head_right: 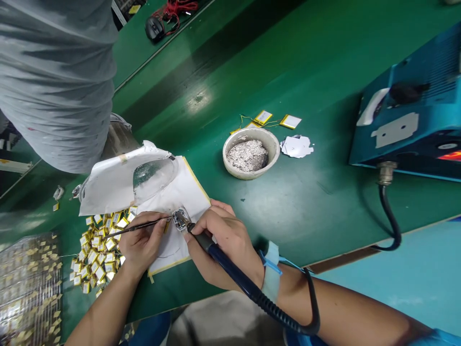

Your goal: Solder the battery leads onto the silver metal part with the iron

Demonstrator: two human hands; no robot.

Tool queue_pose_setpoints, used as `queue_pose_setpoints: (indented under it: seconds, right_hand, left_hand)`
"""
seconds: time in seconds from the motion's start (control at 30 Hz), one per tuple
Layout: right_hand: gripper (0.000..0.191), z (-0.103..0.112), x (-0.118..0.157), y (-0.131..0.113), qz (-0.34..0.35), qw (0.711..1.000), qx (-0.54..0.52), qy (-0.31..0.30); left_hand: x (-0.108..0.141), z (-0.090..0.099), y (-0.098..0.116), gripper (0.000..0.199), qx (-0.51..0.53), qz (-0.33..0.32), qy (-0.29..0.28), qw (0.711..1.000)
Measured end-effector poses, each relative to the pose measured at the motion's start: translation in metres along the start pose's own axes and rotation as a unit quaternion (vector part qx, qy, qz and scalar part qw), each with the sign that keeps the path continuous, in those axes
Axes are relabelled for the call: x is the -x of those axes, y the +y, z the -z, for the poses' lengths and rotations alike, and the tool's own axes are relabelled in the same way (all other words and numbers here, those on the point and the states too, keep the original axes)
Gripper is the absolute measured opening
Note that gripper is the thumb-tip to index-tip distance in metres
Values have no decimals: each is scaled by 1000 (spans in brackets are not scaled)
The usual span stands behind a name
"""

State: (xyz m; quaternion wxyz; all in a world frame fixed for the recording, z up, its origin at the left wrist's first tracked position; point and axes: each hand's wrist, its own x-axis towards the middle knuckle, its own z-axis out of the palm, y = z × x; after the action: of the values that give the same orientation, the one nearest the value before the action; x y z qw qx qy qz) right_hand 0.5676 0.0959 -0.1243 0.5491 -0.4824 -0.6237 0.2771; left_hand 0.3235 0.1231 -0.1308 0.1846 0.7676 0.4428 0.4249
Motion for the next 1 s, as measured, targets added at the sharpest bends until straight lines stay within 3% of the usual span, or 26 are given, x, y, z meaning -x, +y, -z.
queue_pose_setpoints:
  seconds: [0.33,1.0]
  right_hand:
    - [26,1,1,-1,-5,1000,3,-13]
    - [24,1,3,1,-7,1000,14,-17]
  left_hand:
    - [2,-1,-1,9,-40,9,-9,999]
    - [3,-1,-1,13,-36,7,-13,999]
